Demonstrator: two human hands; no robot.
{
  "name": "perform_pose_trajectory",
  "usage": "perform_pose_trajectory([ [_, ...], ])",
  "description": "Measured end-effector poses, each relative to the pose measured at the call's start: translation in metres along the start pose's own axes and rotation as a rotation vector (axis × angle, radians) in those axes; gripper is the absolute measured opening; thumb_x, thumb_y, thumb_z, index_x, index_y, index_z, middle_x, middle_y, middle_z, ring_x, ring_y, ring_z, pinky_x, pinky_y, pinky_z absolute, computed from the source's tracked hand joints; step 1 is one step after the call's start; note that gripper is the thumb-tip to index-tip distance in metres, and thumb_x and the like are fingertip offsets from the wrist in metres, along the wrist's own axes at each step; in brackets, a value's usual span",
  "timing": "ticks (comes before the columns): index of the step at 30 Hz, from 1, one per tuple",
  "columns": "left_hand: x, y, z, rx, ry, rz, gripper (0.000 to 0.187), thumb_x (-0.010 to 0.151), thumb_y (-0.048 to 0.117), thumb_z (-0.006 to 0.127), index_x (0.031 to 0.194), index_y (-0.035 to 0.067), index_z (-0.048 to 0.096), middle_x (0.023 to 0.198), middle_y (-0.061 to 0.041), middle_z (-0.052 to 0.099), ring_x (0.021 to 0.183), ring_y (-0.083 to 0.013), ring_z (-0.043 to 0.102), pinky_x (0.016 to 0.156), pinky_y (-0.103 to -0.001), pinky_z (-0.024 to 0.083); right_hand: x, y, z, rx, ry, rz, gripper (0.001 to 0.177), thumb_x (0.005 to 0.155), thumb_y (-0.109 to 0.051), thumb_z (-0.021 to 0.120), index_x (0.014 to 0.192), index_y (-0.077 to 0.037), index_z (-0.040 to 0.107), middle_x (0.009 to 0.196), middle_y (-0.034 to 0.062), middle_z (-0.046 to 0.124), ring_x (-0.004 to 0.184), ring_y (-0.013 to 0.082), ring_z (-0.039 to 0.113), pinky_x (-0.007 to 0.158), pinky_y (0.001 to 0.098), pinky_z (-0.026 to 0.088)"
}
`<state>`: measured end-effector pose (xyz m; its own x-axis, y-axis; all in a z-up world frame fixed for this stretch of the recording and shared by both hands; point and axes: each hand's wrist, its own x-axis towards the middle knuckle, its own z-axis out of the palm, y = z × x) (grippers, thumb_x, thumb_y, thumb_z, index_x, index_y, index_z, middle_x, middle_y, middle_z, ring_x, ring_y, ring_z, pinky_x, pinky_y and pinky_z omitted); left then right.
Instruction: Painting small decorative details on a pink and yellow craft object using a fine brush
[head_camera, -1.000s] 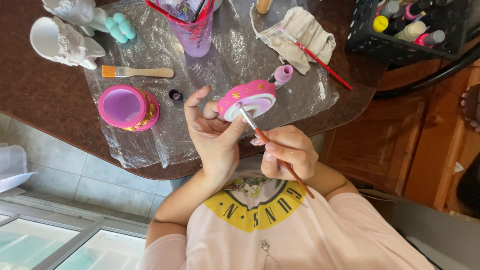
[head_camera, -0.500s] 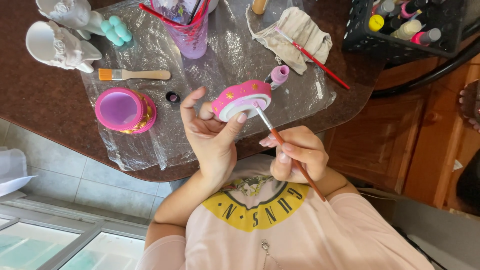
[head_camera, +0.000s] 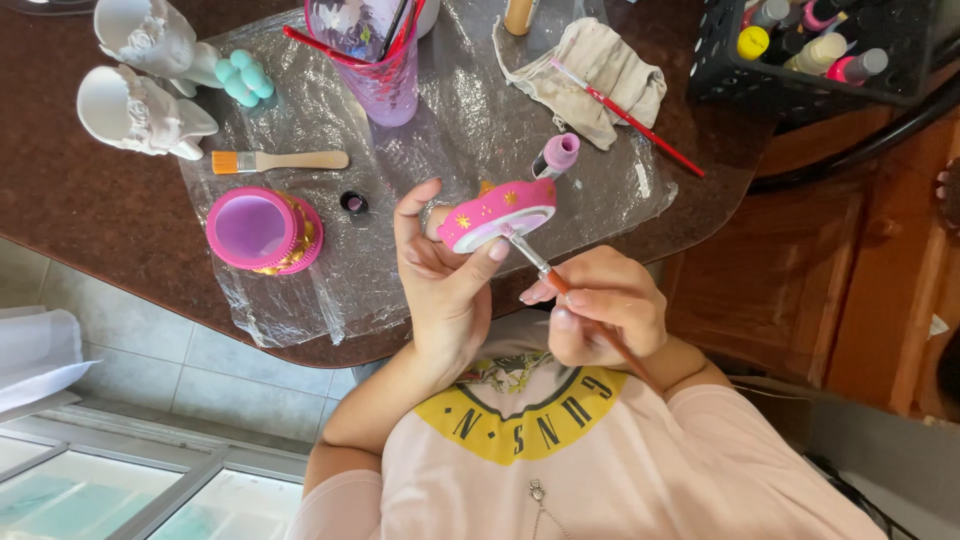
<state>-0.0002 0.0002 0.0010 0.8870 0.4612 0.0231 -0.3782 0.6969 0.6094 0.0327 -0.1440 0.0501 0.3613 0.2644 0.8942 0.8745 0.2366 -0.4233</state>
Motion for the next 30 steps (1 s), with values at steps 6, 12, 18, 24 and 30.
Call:
perform_pose_trajectory([
  [6,0.002,-0.005,-0.01,0.015,-0.015,0.065,0.083,0.075,-0.009,0.088,0.142,0.005,0.041,0.097,-0.008,0.069,0.102,-0.0215,0.072,0.108,-0.046,0.053,-0.015,-0.003,0.021,-0.177,0.081,-0.051,0.011,0.084,0.005,0.066,0.095,0.005,0.065,0.092,0.0272,0.069,0.064,0.0267,0.07,0.056,0.037,0.061],
  [12,0.002,0.006,0.003,0.049,-0.025,0.148,0.086,0.073,-0.009,0.089,0.141,0.006,0.04,0.093,-0.007,0.067,0.102,-0.0197,0.072,0.118,-0.05,0.044,-0.015,-0.003,0.024,-0.202,0.058,-0.068,0.013,0.084,0.004,0.065,0.097,0.004,0.066,0.095,0.0262,0.069,0.066,0.0273,0.071,0.058,0.0374,0.062],
  [18,0.002,0.01,0.006,0.071,-0.045,0.178,0.084,0.073,-0.009,0.089,0.14,0.006,0.04,0.092,-0.008,0.069,0.101,-0.0196,0.073,0.123,-0.059,0.036,-0.017,-0.003,0.021,-0.199,0.039,-0.068,0.014,0.086,0.004,0.065,0.1,0.004,0.065,0.098,0.0265,0.069,0.072,0.0285,0.072,0.062,0.037,0.061],
  [24,0.001,0.011,0.007,0.08,-0.044,0.184,0.085,0.072,-0.009,0.09,0.139,0.006,0.041,0.093,-0.008,0.07,0.103,-0.0195,0.072,0.124,-0.06,0.035,-0.015,-0.004,0.017,-0.19,0.034,-0.055,0.016,0.087,0.005,0.063,0.103,0.005,0.063,0.101,0.0272,0.068,0.076,0.0283,0.073,0.065,0.0368,0.061],
  [30,0.001,0.01,0.009,0.087,-0.038,0.194,0.084,0.072,-0.008,0.091,0.138,0.006,0.041,0.093,-0.007,0.069,0.1,-0.0174,0.073,0.123,-0.058,0.037,-0.016,-0.006,0.023,-0.164,0.041,-0.051,0.017,0.084,0.005,0.065,0.1,0.003,0.066,0.098,0.0254,0.069,0.071,0.027,0.072,0.061,0.035,0.061],
])
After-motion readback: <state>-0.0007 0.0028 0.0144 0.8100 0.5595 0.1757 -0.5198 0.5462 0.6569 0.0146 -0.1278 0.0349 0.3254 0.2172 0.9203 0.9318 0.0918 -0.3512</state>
